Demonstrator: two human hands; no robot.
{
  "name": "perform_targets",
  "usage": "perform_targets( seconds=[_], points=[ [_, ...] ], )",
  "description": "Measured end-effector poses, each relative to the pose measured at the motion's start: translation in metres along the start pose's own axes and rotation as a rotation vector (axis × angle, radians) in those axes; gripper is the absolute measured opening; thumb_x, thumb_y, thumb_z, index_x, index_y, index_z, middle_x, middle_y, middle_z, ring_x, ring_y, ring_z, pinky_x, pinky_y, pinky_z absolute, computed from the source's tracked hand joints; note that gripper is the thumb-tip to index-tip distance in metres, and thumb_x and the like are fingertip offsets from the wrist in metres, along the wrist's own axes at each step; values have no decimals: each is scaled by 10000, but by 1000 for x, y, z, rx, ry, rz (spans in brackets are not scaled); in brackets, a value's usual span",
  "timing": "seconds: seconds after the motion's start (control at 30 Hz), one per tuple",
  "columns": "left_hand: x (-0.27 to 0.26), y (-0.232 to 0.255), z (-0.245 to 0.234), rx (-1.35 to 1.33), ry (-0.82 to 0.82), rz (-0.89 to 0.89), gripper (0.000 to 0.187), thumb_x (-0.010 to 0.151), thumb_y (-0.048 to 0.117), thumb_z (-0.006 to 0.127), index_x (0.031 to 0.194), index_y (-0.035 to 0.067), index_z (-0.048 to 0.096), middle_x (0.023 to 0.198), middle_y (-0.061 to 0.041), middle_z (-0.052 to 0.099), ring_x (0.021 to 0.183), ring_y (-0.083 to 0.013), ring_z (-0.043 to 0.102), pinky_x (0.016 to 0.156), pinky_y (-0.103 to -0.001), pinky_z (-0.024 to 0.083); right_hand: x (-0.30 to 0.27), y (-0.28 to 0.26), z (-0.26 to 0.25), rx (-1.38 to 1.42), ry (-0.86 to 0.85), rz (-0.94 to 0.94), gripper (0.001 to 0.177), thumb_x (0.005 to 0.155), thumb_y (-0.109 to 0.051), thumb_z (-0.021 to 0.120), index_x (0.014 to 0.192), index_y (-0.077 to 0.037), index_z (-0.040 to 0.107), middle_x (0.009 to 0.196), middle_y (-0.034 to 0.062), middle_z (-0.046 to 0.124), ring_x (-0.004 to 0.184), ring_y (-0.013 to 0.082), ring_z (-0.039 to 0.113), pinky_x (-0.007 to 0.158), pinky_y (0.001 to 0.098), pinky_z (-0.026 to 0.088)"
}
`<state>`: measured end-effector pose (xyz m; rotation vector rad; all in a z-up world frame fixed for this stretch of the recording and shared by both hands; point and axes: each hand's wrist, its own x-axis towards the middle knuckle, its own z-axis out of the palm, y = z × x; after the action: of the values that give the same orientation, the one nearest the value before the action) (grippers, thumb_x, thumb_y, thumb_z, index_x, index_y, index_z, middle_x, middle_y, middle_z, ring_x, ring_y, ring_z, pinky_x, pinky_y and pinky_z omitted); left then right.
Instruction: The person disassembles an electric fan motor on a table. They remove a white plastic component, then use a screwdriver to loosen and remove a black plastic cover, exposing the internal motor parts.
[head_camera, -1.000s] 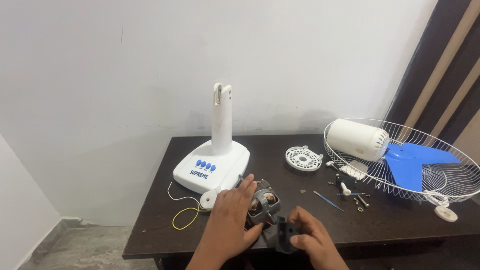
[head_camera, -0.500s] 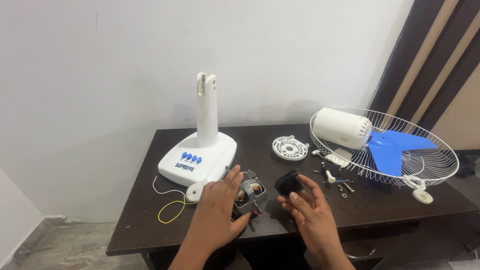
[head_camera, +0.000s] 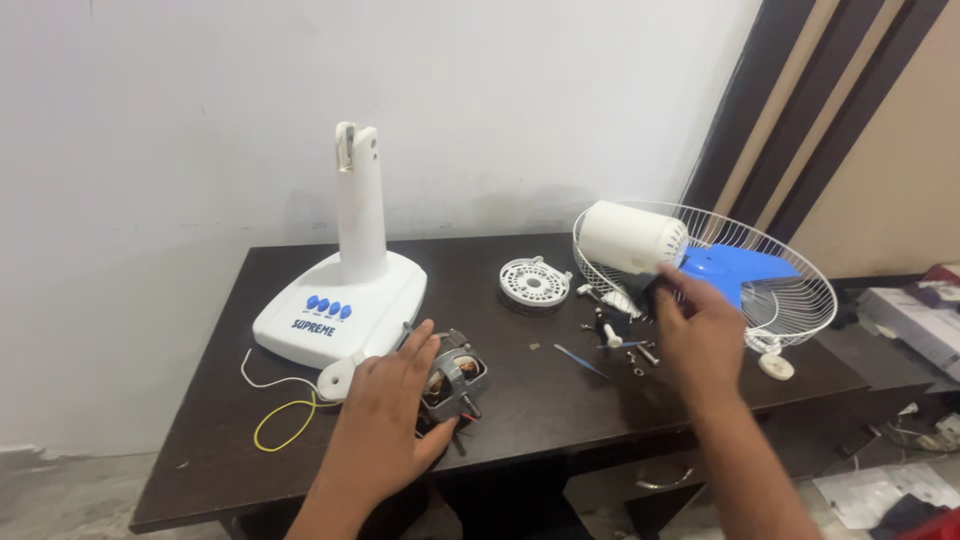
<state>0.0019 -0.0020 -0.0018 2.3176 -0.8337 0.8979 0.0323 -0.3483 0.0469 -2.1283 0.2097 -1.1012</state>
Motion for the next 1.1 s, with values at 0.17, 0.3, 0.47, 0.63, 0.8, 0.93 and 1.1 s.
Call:
perform_targets(
  seconds=[0.17,0.3,0.47,0.63,0.8,0.93,1.1],
  points=[
    [2,2,-1,-1,-32,-41,900,651,291,851,1415,19,460,1538,-130,423,1173,-341,528,1022,-455,385,49,37,-7,-401,59,-340,295,961,-147,660,1232,-160,777,949,127,747,757,292,687,732,406,533],
    [0,2,0,-1,-17,-29,906,652,288,844,1424,15,456,1549,-127,427,1173,-317,544,1033,-454,386,64,67,5,-557,16,-389,257,997,-201,648,1207,-179,794,929,146,737,837,336,699,810,440,548],
    [2,2,-1,-25,-57,-62,907,668,304,835,1437,25,444,1573,-137,422,1181,-312,553,1047,-466,393,72,77,14,-588,-122,-283,281,913,-214,676,1159,-151,795,912,157,760,837,356,713,836,462,553],
    [0,3,-2,2,-33,-105,915,660,415,864,1406,49,479,1526,-266,370,1244,-472,452,1015,-543,378,52,50,1,-553,-75,-300,306,930,-255,708,1198,-133,792,916,198,750,833,373,709,819,456,547],
    [-3,-2,4,51,-74,-146,845,780,463,803,1458,71,487,1526,-239,426,1299,-506,421,1088,-596,336,-5,10,2,-82,-107,-152,258,986,-209,681,1218,-130,762,935,103,785,724,206,732,685,331,544],
    [-11,-4,7,13,-3,-96,712,924,402,709,1478,34,457,1519,-247,460,1286,-468,459,1107,-573,336,-46,-22,33,77,-321,185,426,804,-222,819,1221,-152,771,780,81,759,669,116,656,646,302,542],
    [-6,-8,8,-57,-37,-130,783,869,415,755,1463,14,438,1497,-247,461,1243,-463,454,1050,-554,367,-68,-42,81,266,-641,216,493,825,-351,814,1254,-117,755,957,102,787,886,168,731,819,296,582]
  ],
)
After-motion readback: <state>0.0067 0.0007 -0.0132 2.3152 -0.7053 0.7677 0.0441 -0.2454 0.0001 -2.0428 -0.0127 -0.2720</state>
